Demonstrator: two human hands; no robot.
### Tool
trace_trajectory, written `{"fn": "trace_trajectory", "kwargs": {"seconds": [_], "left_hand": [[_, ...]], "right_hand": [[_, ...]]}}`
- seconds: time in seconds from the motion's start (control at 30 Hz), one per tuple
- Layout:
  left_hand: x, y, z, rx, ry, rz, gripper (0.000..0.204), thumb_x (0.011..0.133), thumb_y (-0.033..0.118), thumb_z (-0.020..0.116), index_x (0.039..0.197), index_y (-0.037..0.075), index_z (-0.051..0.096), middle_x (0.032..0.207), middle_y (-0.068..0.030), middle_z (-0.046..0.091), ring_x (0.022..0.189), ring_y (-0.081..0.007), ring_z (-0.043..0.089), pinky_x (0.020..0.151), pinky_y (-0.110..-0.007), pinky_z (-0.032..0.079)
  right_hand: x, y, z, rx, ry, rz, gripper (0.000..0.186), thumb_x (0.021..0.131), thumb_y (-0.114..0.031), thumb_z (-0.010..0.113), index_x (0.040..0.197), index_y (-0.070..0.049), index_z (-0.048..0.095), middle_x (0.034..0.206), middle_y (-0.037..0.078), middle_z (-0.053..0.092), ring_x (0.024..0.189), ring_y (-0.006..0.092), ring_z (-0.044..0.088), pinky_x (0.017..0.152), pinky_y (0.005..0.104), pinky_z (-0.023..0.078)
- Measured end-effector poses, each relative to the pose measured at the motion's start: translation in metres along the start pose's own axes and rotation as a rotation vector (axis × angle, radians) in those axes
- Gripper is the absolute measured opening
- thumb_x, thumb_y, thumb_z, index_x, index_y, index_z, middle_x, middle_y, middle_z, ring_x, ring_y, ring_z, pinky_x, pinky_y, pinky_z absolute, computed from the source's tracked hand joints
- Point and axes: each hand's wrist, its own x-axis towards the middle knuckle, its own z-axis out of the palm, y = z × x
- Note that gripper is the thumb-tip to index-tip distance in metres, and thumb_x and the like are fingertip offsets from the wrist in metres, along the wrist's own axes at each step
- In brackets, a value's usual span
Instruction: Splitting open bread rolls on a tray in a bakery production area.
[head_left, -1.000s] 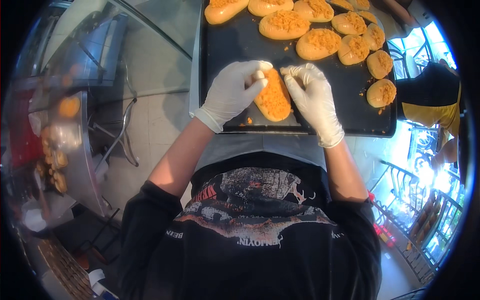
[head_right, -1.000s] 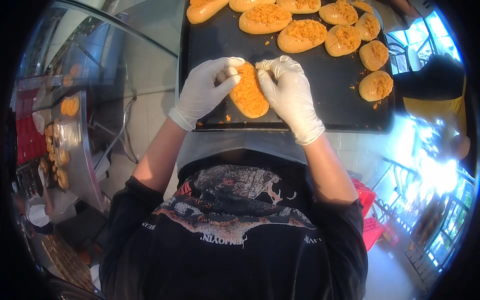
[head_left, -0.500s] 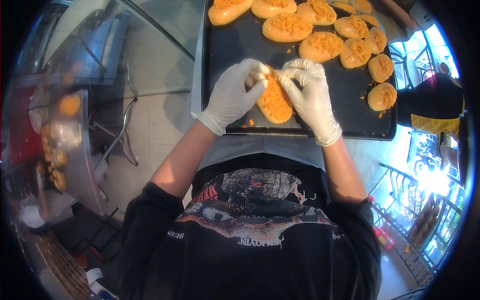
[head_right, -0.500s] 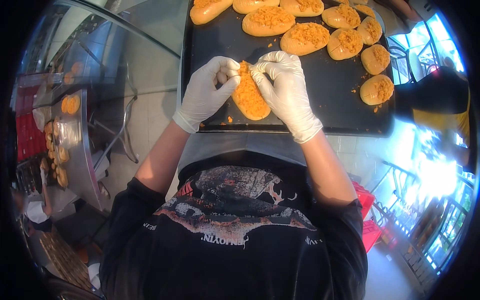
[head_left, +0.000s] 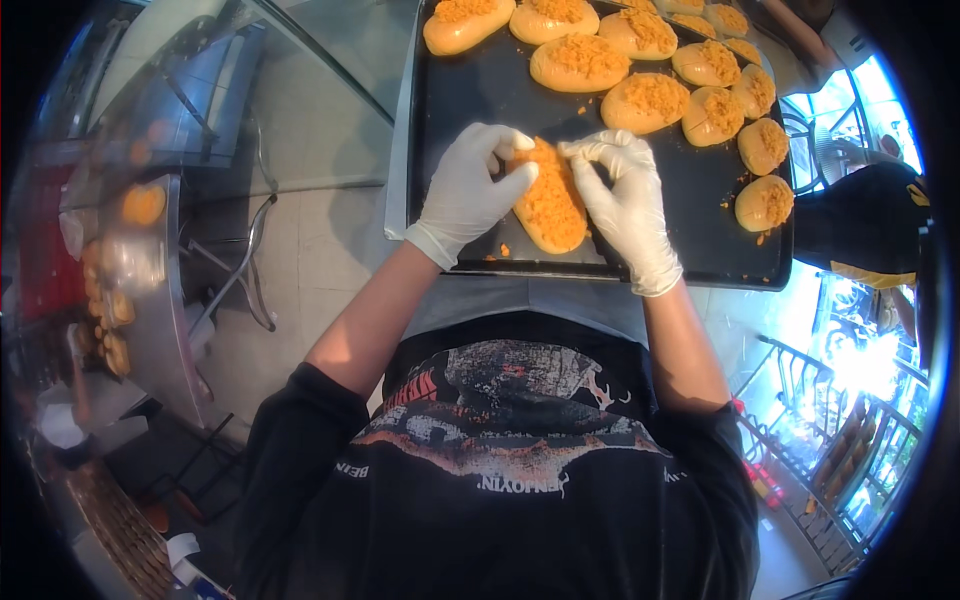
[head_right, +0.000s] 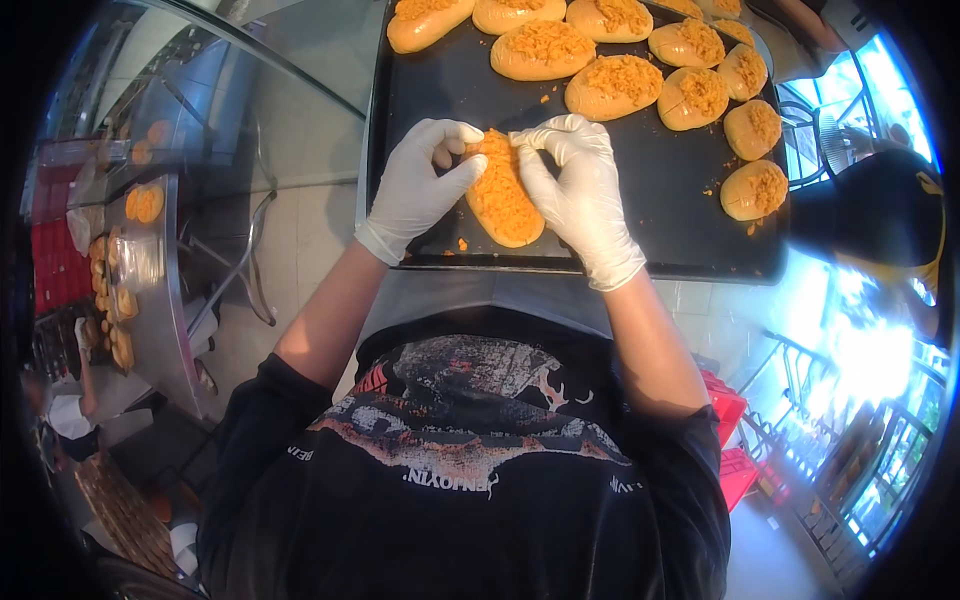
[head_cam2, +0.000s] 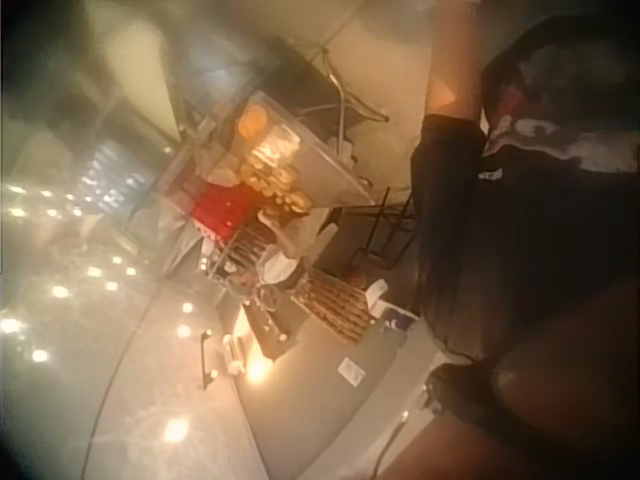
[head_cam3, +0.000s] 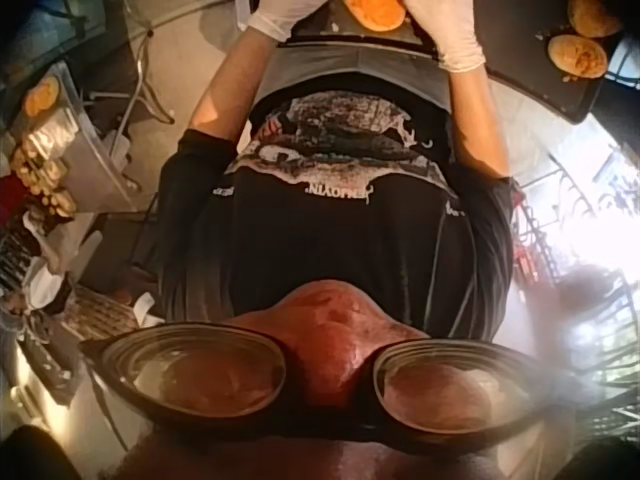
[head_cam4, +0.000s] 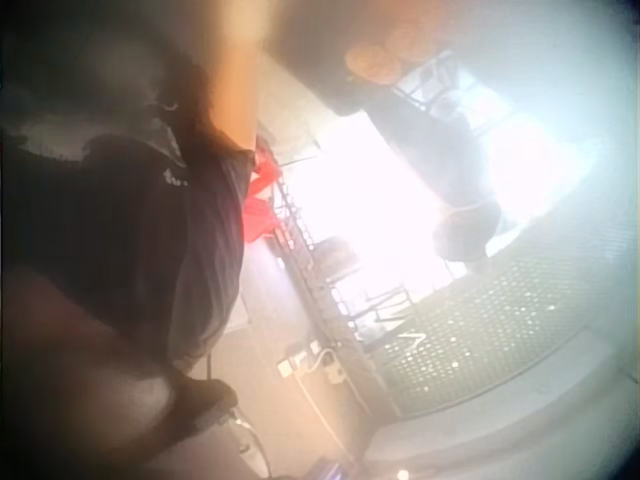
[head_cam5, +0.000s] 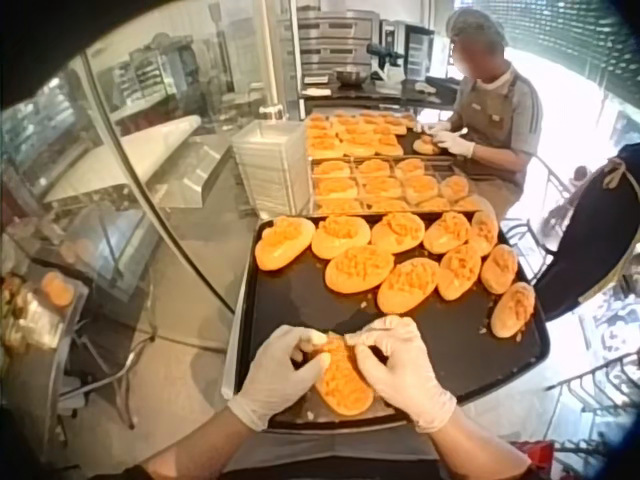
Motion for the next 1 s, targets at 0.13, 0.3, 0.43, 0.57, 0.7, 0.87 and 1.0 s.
{"fn": "trace_trajectory", "kwargs": {"seconds": [0.13,0.3,0.43,0.57,0.7,0.87,1.0], "left_hand": [[0.002,-0.010,0.003,-0.191,0.019,-0.062,0.024,0.090,0.010,0.080,0.112,0.004,0.074,0.100,-0.0012,0.056,0.080,-0.0112,0.051,0.077,-0.027,0.048],[0.000,-0.011,0.002,-0.034,0.034,0.083,0.025,0.090,0.011,0.080,0.114,0.005,0.075,0.102,-0.0022,0.057,0.082,-0.0113,0.052,0.079,-0.026,0.048],[0.000,-0.010,-0.001,0.033,0.029,0.098,0.024,0.091,0.013,0.080,0.114,0.007,0.075,0.105,-0.0029,0.058,0.086,-0.0122,0.054,0.080,-0.026,0.048],[-0.002,-0.010,-0.004,-0.037,0.094,-0.002,0.024,0.090,0.015,0.080,0.113,0.009,0.075,0.109,-0.0034,0.059,0.091,-0.0137,0.056,0.080,-0.027,0.048],[-0.005,-0.011,0.000,0.065,0.089,0.136,0.029,0.090,0.015,0.080,0.118,0.010,0.074,0.111,-0.0041,0.060,0.093,-0.0138,0.057,0.082,-0.026,0.049],[-0.013,-0.018,-0.002,-0.008,0.157,0.076,0.027,0.098,0.014,0.075,0.124,0.007,0.072,0.113,-0.0025,0.061,0.092,-0.0131,0.060,0.086,-0.026,0.049],[-0.018,-0.029,-0.005,-0.297,0.217,-0.125,0.024,0.106,0.017,0.066,0.125,0.005,0.071,0.111,-0.0019,0.062,0.092,-0.0125,0.061,0.087,-0.026,0.050]], "right_hand": [[-0.003,0.000,0.000,0.002,0.035,-0.005,0.014,0.091,-0.007,0.073,0.101,-0.004,0.082,0.100,0.013,0.075,0.100,0.0327,0.067,0.096,0.0420,0.051],[-0.009,-0.003,0.004,0.006,0.030,-0.047,0.018,0.090,-0.006,0.073,0.106,-0.004,0.082,0.103,0.014,0.076,0.101,0.0325,0.067,0.095,0.0413,0.053],[-0.013,-0.004,0.004,-0.007,0.071,-0.077,0.025,0.090,-0.005,0.073,0.113,-0.004,0.082,0.109,0.015,0.076,0.102,0.0326,0.067,0.095,0.0407,0.054],[-0.017,-0.004,-0.001,-0.055,0.067,-0.093,0.031,0.092,-0.006,0.073,0.122,-0.005,0.080,0.120,0.018,0.075,0.108,0.0347,0.068,0.100,0.0408,0.054],[-0.022,-0.005,-0.002,-0.187,-0.027,-0.141,0.037,0.094,-0.010,0.072,0.131,-0.005,0.077,0.132,0.020,0.073,0.120,0.0377,0.067,0.107,0.0423,0.052],[-0.026,-0.006,-0.007,-0.189,0.007,-0.090,0.044,0.098,-0.015,0.070,0.140,-0.001,0.070,0.143,0.022,0.068,0.138,0.0402,0.060,0.117,0.0461,0.047],[-0.023,-0.011,0.000,-0.070,0.040,-0.065,0.049,0.100,-0.013,0.067,0.146,0.004,0.063,0.145,0.023,0.066,0.141,0.0409,0.057,0.121,0.0487,0.043]]}}
